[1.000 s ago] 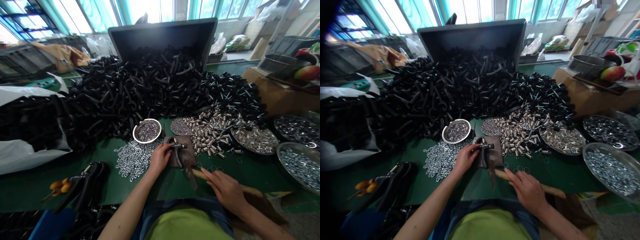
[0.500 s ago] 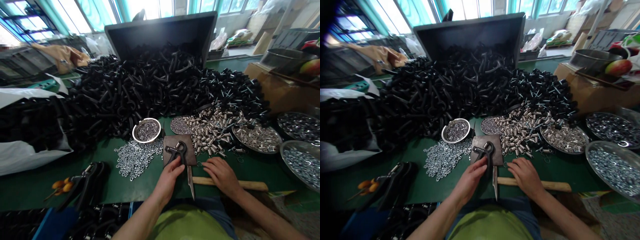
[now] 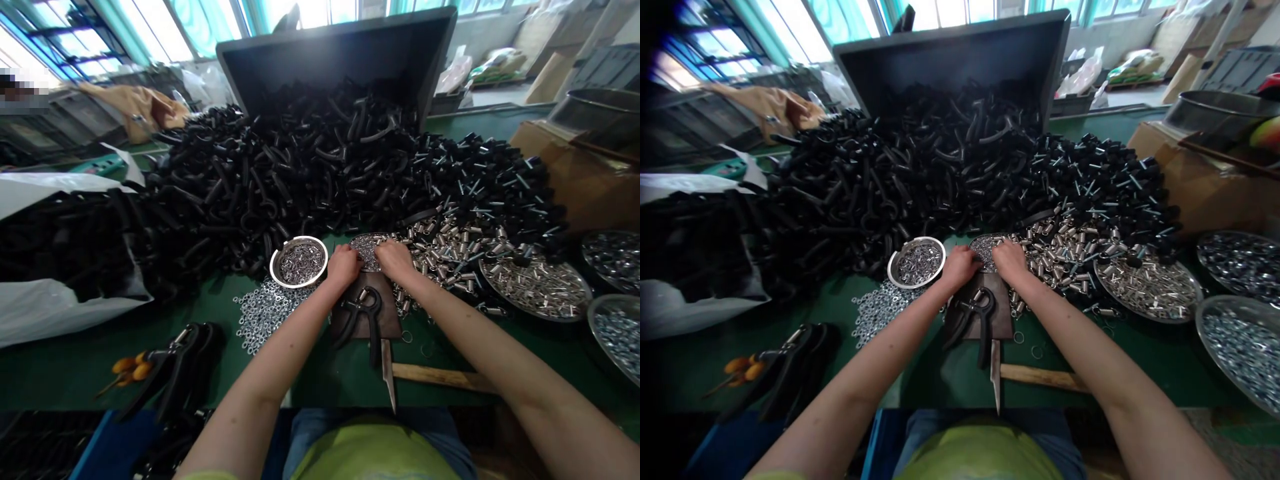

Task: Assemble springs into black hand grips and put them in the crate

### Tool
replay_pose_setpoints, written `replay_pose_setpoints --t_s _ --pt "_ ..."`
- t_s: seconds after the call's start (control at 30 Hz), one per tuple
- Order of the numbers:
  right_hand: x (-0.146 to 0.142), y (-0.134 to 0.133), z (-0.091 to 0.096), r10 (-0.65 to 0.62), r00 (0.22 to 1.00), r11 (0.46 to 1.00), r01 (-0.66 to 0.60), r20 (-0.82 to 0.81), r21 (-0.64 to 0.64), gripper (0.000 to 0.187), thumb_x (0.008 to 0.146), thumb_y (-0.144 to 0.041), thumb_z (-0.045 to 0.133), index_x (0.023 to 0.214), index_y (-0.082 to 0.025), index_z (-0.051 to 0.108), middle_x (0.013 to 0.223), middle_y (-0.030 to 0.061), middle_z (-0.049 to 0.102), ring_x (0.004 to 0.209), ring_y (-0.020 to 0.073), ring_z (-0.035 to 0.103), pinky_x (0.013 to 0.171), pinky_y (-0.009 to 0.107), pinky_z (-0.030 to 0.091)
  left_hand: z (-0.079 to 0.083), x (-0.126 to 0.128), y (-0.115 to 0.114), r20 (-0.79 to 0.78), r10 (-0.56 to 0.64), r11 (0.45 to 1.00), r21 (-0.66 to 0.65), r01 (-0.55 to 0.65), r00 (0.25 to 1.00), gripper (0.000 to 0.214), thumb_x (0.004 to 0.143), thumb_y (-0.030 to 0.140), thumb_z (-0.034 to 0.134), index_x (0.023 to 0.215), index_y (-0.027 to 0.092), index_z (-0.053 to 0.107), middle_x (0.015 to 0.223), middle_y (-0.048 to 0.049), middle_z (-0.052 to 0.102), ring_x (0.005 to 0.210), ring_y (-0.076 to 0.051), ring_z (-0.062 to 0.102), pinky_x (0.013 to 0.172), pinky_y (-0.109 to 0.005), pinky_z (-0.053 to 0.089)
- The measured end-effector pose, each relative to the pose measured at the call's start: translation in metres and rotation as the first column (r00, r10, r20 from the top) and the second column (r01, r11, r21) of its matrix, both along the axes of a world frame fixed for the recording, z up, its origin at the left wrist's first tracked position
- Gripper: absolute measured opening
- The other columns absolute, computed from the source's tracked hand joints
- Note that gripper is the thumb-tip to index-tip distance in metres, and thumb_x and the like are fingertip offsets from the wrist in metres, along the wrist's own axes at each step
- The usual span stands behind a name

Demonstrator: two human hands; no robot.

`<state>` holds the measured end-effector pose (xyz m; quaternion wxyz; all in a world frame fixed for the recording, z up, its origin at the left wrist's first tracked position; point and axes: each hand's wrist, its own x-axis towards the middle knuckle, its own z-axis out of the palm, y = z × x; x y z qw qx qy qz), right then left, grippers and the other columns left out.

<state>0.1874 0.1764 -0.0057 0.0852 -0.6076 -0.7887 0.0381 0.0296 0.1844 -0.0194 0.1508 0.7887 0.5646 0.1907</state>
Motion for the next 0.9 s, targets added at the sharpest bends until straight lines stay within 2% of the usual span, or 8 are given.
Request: replay_pose_setpoints --t_s 0.1,0.27,0.4,0.5,0.6,0.7,0.77,0.9 --pt "0.001 0.002 -0.004 -0.028 0.999 0.999 0.028 -0.046 -0.016 0.014 0.08 -0.015 0.055 0.076 -0.016 0.069 0.086 0.0136 0.068 0.096 0.025 0.055 0.078 0.032 0.04 -0.008 0.011 0.012 -0.017 -0.01 1.0 -0.021 0.01 1.0 0.007 0.074 0.019 0.064 0.079 0.016 0.068 0.092 -0.0102 0.062 0.099 -0.025 0.053 0.087 -0.036 0.042" --pt "0.011 0.002 -0.004 -0.089 0.971 0.996 0.08 -0.224 -0.048 0.015 0.083 -0.024 0.054 0.087 -0.017 0.068 0.087 0.0108 0.068 0.089 0.0226 0.06 0.078 0.032 0.041 -0.014 0.012 0.017 0.019 0.025 0.998 -0.064 -0.024 1.0 0.01 0.08 0.02 0.057 0.084 0.016 0.065 0.093 -0.0104 0.063 0.092 -0.024 0.057 0.084 -0.035 0.042" --pt "0.015 -0.005 0.0 -0.096 0.896 0.993 0.054 -0.433 -0.109 0.017 0.083 -0.023 0.053 0.09 -0.017 0.067 0.085 0.006 0.07 0.081 0.0177 0.063 0.074 0.028 0.044 -0.011 0.012 0.021 0.088 0.065 0.991 -0.122 -0.054 0.994 0.011 0.081 0.021 0.056 0.085 0.016 0.065 0.087 -0.0087 0.066 0.087 -0.021 0.06 0.081 -0.032 0.043" --pt "0.017 -0.017 0.004 -0.097 0.817 0.984 -0.008 -0.569 -0.178 0.019 0.081 -0.026 0.055 0.089 -0.017 0.069 0.079 0.0033 0.071 0.069 0.0149 0.063 0.065 0.026 0.047 -0.003 0.01 0.018 0.173 0.074 0.984 -0.174 -0.043 0.982 0.011 0.081 0.02 0.054 0.083 0.017 0.065 0.084 -0.0057 0.067 0.081 -0.018 0.061 0.075 -0.028 0.044" --pt "0.019 -0.035 0.008 -0.105 0.742 0.976 -0.052 -0.663 -0.213 0.021 0.079 -0.029 0.056 0.088 -0.016 0.069 0.074 0.0026 0.07 0.06 0.0142 0.061 0.059 0.026 0.047 0.007 0.003 0.002 0.263 0.051 0.972 -0.233 0.013 0.963 0.012 0.081 0.023 0.054 0.085 0.016 0.064 0.081 -0.0024 0.068 0.07 -0.013 0.06 0.065 -0.023 0.045" --pt "0.017 -0.052 0.007 -0.105 0.675 0.974 -0.078 -0.73 -0.213 0.02 0.078 -0.03 0.057 0.086 -0.016 0.067 0.078 0.0037 0.07 0.065 0.0151 0.063 0.061 0.027 0.05 0.016 -0.013 -0.031 0.424 0.001 0.939 -0.313 0.146 0.906 0.017 0.081 0.029 0.056 0.088 0.016 0.064 0.076 -0.0008 0.067 0.063 -0.012 0.059 0.06 -0.022 0.044" --pt "0.014 -0.061 0.004 -0.104 0.644 0.974 -0.087 -0.758 -0.207 0.019 0.078 -0.03 0.056 0.088 -0.016 0.065 0.082 0.0044 0.07 0.071 0.0158 0.065 0.065 0.028 0.051 0.018 -0.025 -0.057 0.494 -0.045 0.929 -0.3 0.219 0.868 0.015 0.079 0.03 0.06 0.085 0.017 0.065 0.078 -0.0008 0.068 0.069 -0.014 0.06 0.066 -0.025 0.045" --pt "0.007 -0.068 -0.007 -0.077 0.646 0.973 -0.119 -0.76 -0.199 0.017 0.08 -0.029 0.055 0.089 -0.017 0.062 0.081 0.0027 0.069 0.073 0.0153 0.065 0.067 0.028 0.051 0.01 -0.039 -0.096 0.408 -0.113 0.97 -0.151 0.189 0.906 0.004 0.073 0.025 0.068 0.076 0.022 0.069 0.089 -0.0004 0.067 0.091 -0.018 0.057 0.088 -0.034 0.039"
